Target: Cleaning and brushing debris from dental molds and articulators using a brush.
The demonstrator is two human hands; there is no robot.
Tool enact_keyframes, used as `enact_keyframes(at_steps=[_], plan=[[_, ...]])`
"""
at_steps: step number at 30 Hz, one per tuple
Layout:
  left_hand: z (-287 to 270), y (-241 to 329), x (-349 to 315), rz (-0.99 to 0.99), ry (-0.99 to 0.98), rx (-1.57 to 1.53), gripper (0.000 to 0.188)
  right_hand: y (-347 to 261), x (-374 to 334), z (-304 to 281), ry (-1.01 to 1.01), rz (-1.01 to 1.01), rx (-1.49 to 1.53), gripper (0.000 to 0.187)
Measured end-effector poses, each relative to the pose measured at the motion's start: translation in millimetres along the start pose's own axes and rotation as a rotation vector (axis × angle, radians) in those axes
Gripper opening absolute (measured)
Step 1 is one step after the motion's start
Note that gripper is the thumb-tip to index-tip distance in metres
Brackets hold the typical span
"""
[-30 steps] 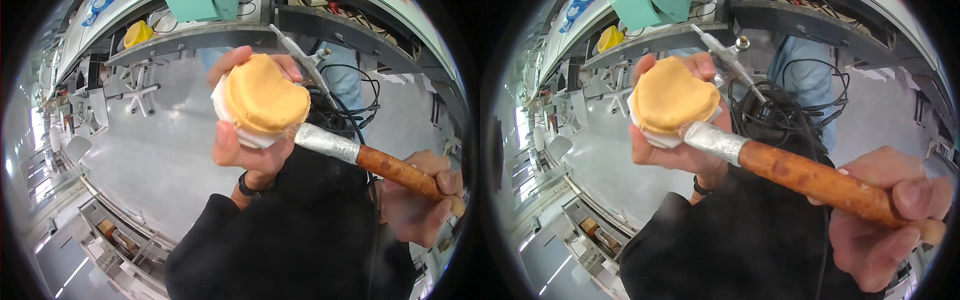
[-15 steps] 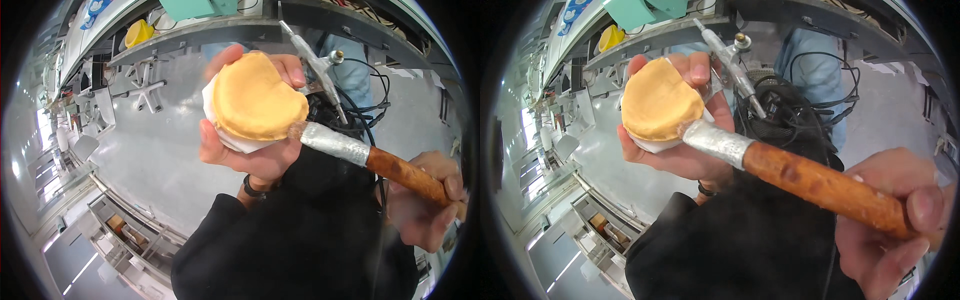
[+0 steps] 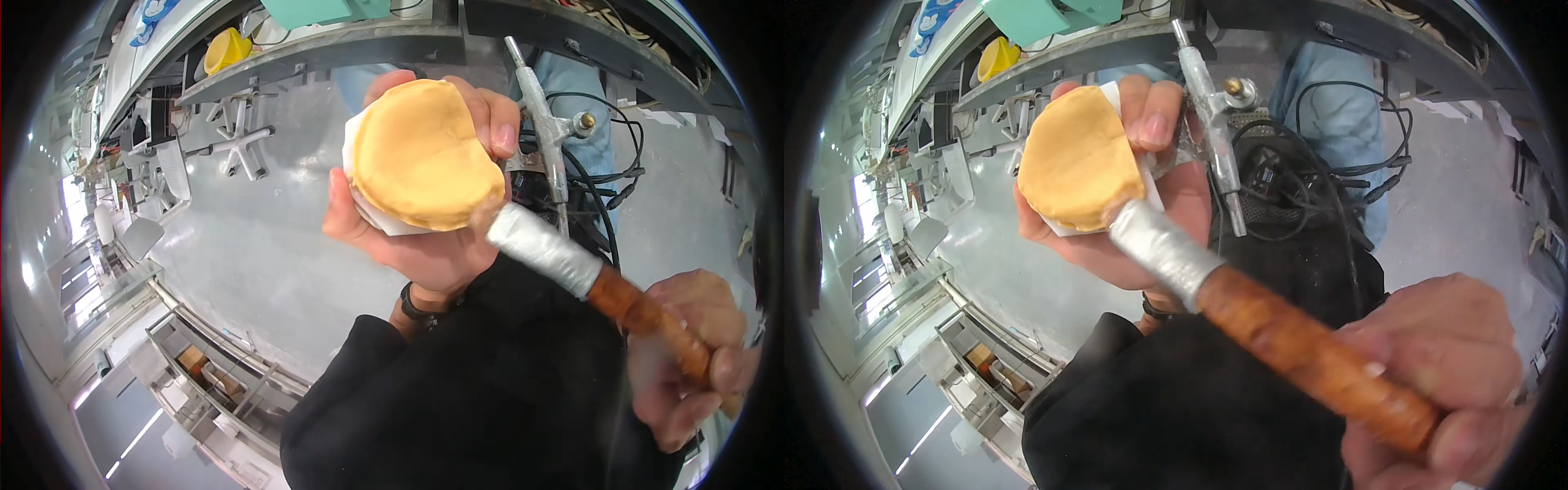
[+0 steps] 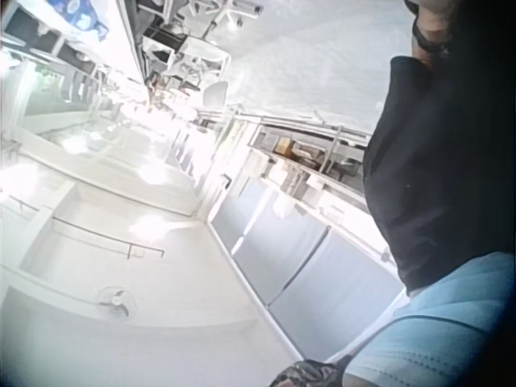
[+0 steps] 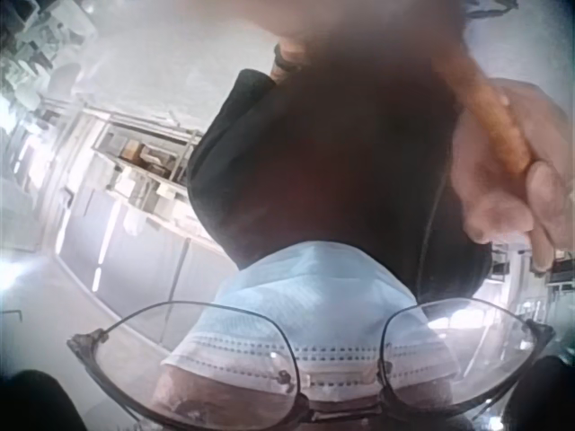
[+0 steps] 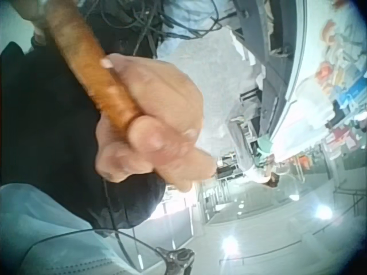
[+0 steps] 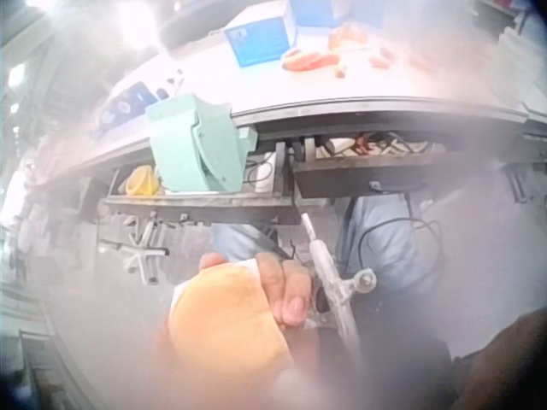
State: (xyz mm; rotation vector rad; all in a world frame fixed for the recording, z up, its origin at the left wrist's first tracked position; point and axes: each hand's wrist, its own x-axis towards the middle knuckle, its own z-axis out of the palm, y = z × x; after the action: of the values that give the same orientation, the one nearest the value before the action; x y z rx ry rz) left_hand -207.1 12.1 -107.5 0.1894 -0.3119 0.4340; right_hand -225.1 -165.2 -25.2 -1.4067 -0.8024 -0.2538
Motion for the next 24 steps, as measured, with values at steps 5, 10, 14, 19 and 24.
enact_keyframes(at_steps=[5,10,14,19,24], plan=[[33.8,16.3,-6.9,-0.046,0.330,0.165,0.067,4.0,-7.1,-8.8,-0.017,-0.036,-0.030,0.041],[29.4,19.3,-3.9,-0.074,0.231,0.161,0.067,4.5,-8.4,-1.0,0.016,-0.022,0.021,0.036],[25.9,23.6,-4.3,-0.165,0.268,0.122,0.067,9.9,-7.0,8.1,-0.016,0.020,-0.014,0.034],[30.8,27.2,-5.2,-0.161,0.283,0.302,0.052,5.8,-5.2,4.7,-0.032,0.057,-0.053,0.032],[27.2,24.3,-4.5,-0.139,0.272,0.152,0.064,9.7,-8.6,7.5,-0.064,0.091,-0.041,0.035]])
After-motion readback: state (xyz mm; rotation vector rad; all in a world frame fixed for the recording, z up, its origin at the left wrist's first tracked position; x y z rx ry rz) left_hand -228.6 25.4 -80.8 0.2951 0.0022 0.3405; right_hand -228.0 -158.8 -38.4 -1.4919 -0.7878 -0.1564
